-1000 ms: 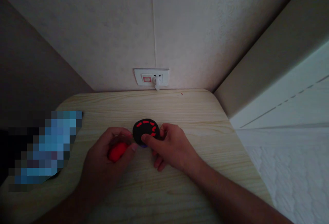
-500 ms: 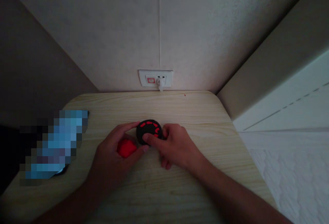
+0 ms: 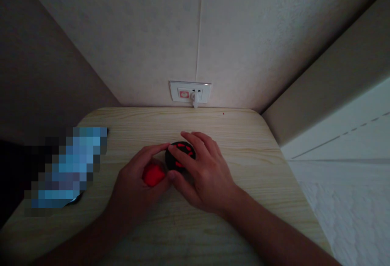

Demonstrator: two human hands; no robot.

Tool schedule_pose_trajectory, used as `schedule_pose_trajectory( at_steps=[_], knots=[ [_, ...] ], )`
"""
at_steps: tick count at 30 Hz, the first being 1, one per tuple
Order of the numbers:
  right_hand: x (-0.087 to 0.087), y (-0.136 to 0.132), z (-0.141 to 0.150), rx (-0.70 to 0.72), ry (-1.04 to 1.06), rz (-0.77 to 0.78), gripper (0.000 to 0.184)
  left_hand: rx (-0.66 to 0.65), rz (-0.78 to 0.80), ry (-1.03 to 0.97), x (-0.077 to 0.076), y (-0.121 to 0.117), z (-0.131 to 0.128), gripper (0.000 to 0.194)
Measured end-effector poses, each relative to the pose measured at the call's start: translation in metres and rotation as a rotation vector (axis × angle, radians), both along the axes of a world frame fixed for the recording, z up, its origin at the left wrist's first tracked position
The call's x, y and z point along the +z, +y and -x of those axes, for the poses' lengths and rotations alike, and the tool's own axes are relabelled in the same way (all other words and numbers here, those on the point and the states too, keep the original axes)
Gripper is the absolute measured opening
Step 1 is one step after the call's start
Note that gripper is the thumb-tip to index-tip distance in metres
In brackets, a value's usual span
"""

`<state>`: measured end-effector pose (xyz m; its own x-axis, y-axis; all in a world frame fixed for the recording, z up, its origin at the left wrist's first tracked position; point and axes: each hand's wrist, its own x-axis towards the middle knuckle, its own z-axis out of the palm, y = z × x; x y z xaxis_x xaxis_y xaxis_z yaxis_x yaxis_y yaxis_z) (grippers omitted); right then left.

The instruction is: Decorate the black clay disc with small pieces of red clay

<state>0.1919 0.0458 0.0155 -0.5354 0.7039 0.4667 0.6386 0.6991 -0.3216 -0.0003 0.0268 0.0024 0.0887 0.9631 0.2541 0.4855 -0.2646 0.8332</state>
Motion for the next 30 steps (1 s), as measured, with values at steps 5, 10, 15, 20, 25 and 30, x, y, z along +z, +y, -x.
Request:
schedule_pose_trajectory(
  at_steps=[5, 10, 15, 20, 25, 30],
  knots=[
    [0.0003, 0.0004, -0.0013, 0.022, -0.018, -0.042, 0.042, -0.012, 0.016, -0.02, 0.0003, -0.0004, 0.0001, 0.047],
    [-0.0001, 0.001, -0.0021, 0.018, -0.042, -0.056, 0.042, -0.006, 0.029, -0.025, 0.0005, -0.0016, -0.0007, 0.049],
    [-0.0009, 0.0018, -0.0025, 0.036, -0.037, -0.092, 0.043, -0.007, 0.035, -0.036, 0.0008, -0.0012, -0.0007, 0.05],
    [-0.0003, 0.002, -0.0029, 0.039, -0.034, -0.091, 0.044, -0.008, 0.016, -0.034, 0.0002, -0.001, 0.0005, 0.048],
    [0.0005, 0.0021, -0.0035, 0.028, -0.049, -0.075, 0.045, -0.01, 0.03, -0.024, -0.0002, -0.0016, 0.0006, 0.05],
    [0.0017, 0.0013, -0.0033, 0.023, -0.084, -0.076, 0.045, -0.008, 0.025, -0.029, 0.0, -0.0012, 0.0, 0.049]
  ],
)
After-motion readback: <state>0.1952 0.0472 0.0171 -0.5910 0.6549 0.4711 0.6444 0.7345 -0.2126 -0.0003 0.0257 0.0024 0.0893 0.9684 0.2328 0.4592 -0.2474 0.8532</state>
